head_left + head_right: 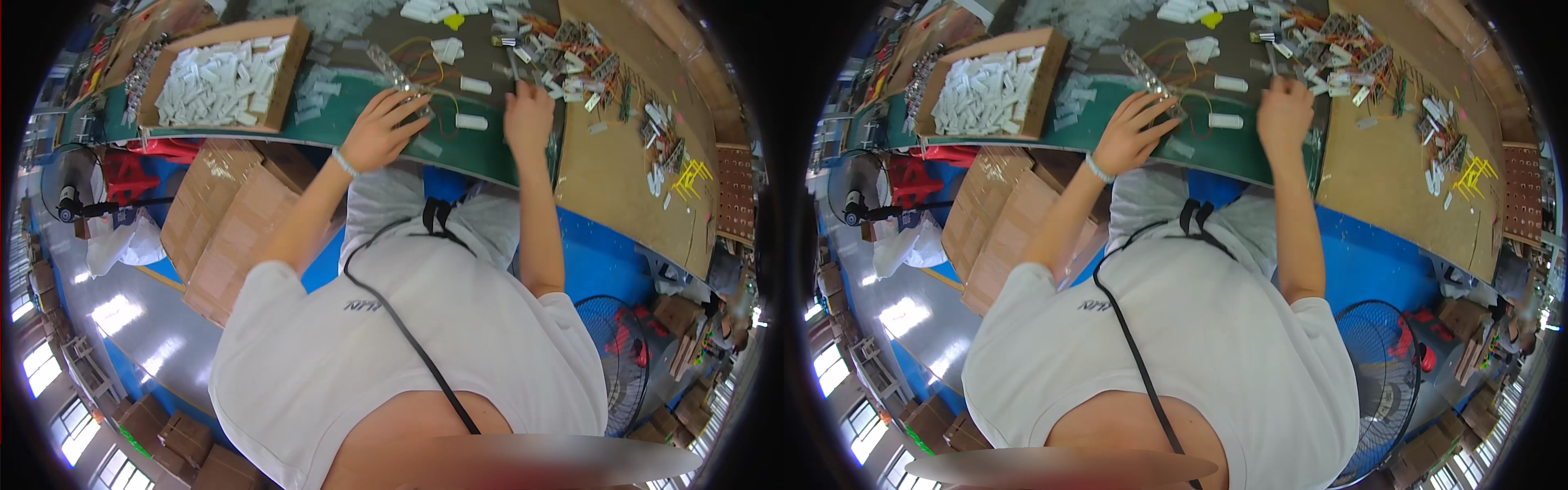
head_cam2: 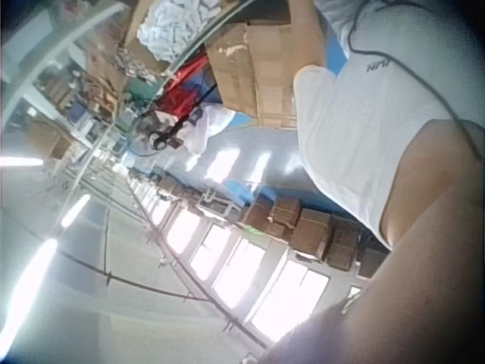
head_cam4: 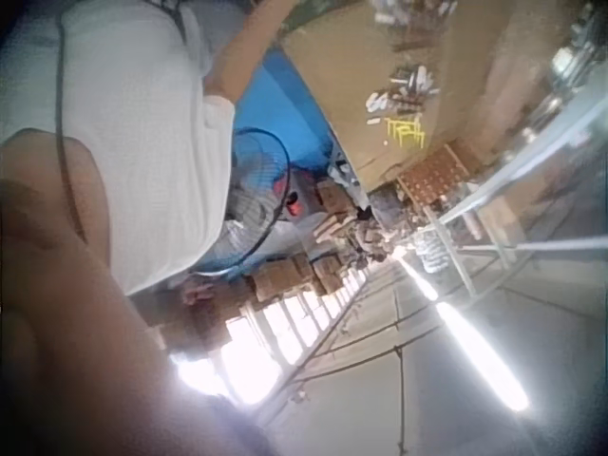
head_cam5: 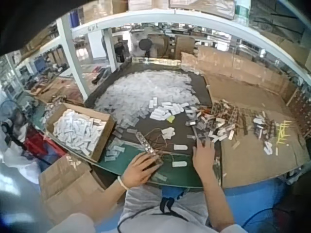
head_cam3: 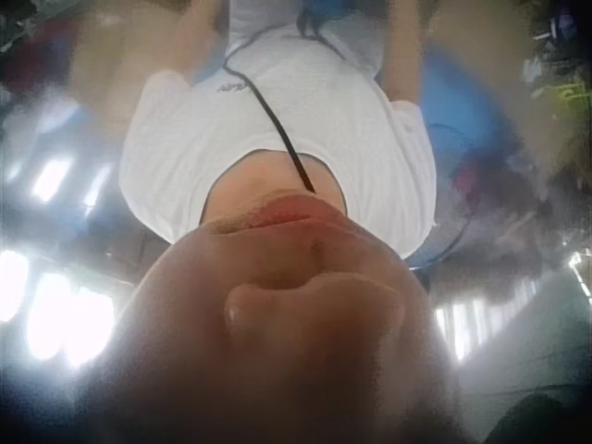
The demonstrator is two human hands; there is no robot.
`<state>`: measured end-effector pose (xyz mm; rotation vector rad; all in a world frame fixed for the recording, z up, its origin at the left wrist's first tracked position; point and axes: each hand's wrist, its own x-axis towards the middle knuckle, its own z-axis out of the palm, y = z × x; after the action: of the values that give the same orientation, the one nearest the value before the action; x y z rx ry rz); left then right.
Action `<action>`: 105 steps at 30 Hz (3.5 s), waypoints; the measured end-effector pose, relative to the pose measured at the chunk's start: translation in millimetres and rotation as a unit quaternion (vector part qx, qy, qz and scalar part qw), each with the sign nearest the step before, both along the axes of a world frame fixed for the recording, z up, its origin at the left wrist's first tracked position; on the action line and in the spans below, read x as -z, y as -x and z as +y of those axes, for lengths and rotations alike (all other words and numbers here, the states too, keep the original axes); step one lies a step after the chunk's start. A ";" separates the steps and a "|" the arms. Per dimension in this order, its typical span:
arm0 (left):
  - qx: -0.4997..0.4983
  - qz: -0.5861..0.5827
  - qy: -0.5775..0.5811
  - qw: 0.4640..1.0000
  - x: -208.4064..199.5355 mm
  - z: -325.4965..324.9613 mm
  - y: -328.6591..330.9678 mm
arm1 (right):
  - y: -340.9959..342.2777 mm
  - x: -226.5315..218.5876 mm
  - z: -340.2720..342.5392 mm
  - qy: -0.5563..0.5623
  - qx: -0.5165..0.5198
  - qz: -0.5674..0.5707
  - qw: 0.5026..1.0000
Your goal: The person assembles electrical components by attaching wires and small white rectangular plates to a metal circuit strip by hand, using an assembly jig to hold the strip.
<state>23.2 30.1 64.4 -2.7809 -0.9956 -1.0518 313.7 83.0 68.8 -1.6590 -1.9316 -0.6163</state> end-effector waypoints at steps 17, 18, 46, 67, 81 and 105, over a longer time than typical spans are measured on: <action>-0.229 -0.073 -0.078 0.968 38.8 -30.9 14.4 | 66.7 -97.5 72.4 0.283 -0.224 0.397 0.844; -0.217 -0.074 -0.078 0.970 39.2 -29.2 13.5 | 39.6 -108.8 81.9 0.248 -0.222 0.433 0.838; -0.252 -0.041 -0.052 0.965 36.3 -28.6 7.9 | -523.8 -110.0 111.6 0.067 0.055 0.621 0.779; -0.228 -0.068 -0.065 0.969 40.4 -20.7 8.5 | -93.8 -177.1 107.3 0.082 -0.077 0.232 0.966; -0.231 -0.068 -0.079 0.967 43.6 -22.5 13.6 | 151.5 -1.3 93.3 0.135 -0.112 0.212 0.961; -0.254 -0.075 -0.076 0.961 43.9 -28.5 20.5 | 80.8 -101.9 103.1 0.270 -0.210 0.458 0.820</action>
<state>2.7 1.5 20.5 -2.1663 -1.4680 -1.1972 232.9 186.2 170.7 -1.3192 -1.6435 0.8536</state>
